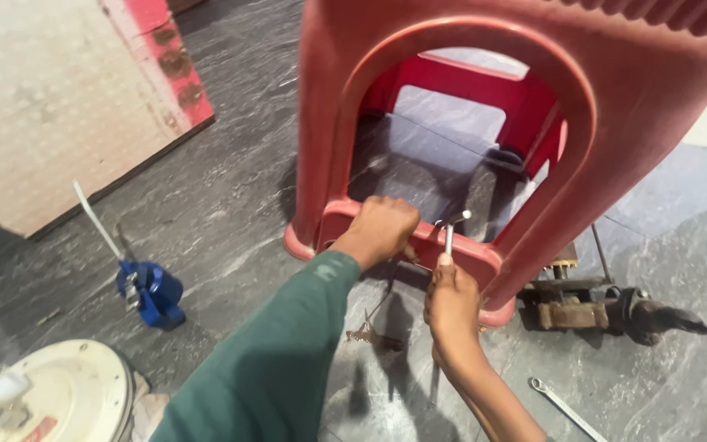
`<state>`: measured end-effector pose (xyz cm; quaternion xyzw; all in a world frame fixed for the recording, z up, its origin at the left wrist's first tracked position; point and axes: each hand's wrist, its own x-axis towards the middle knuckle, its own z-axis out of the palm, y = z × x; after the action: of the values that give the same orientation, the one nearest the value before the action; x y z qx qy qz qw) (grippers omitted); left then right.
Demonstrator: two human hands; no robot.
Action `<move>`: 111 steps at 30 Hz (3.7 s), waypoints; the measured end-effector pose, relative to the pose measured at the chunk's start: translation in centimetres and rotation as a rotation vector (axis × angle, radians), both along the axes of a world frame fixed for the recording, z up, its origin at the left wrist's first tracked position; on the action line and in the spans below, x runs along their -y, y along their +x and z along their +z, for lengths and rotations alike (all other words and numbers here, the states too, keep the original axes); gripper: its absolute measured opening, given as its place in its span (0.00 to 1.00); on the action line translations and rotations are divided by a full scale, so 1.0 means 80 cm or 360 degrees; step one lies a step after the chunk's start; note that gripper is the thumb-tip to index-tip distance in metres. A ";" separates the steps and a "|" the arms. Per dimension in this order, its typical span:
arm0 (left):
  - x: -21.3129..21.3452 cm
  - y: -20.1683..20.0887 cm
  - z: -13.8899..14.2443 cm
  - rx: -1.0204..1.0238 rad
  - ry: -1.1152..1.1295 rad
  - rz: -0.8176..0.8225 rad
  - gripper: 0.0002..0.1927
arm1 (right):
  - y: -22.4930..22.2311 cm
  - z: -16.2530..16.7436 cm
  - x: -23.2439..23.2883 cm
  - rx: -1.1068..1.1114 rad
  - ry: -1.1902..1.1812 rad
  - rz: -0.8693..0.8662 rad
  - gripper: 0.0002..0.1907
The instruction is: The person uses a T-handle wrench and a combination wrench to loosen and tighten bolts on a mechanical part placed on the floor. They adjust the part's position and continue working on it with the wrenches.
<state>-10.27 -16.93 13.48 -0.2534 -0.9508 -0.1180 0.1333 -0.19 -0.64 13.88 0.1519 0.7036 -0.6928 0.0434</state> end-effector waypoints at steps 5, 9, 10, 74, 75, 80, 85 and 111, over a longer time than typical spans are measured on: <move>-0.005 -0.003 0.017 0.0062 -0.0008 0.0038 0.31 | -0.019 -0.017 -0.013 -0.0287 0.0689 -0.0046 0.27; -0.006 0.000 0.022 0.0141 -0.0061 0.0096 0.33 | -0.024 -0.026 -0.030 -0.0268 0.0927 -0.0141 0.28; -0.005 0.000 0.022 0.0168 -0.0073 0.0092 0.32 | -0.026 -0.027 -0.030 -0.0301 0.1004 -0.0133 0.28; -0.276 0.075 -0.013 0.1925 0.1106 0.0206 0.17 | 0.058 0.035 -0.246 -0.0239 0.1697 0.0813 0.06; -0.269 0.089 -0.014 0.1900 0.1230 0.0160 0.13 | 0.062 0.037 -0.244 -0.0230 0.1715 0.0804 0.08; -0.236 0.131 -0.002 0.1468 0.1225 -0.0177 0.12 | 0.089 0.016 -0.244 -0.0474 0.1482 0.0608 0.17; -0.206 0.142 0.035 0.1311 0.1314 -0.0317 0.12 | 0.135 -0.032 -0.250 -0.0007 0.1825 0.0609 0.26; -0.165 0.162 0.081 0.1873 0.1187 -0.0381 0.19 | 0.141 -0.164 -0.394 0.0242 0.2465 0.1483 0.25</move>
<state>2.65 -3.75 19.95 -0.1878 -0.7268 -0.5671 -0.3390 11.11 30.91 0.80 -0.1162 0.9581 0.0738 0.2512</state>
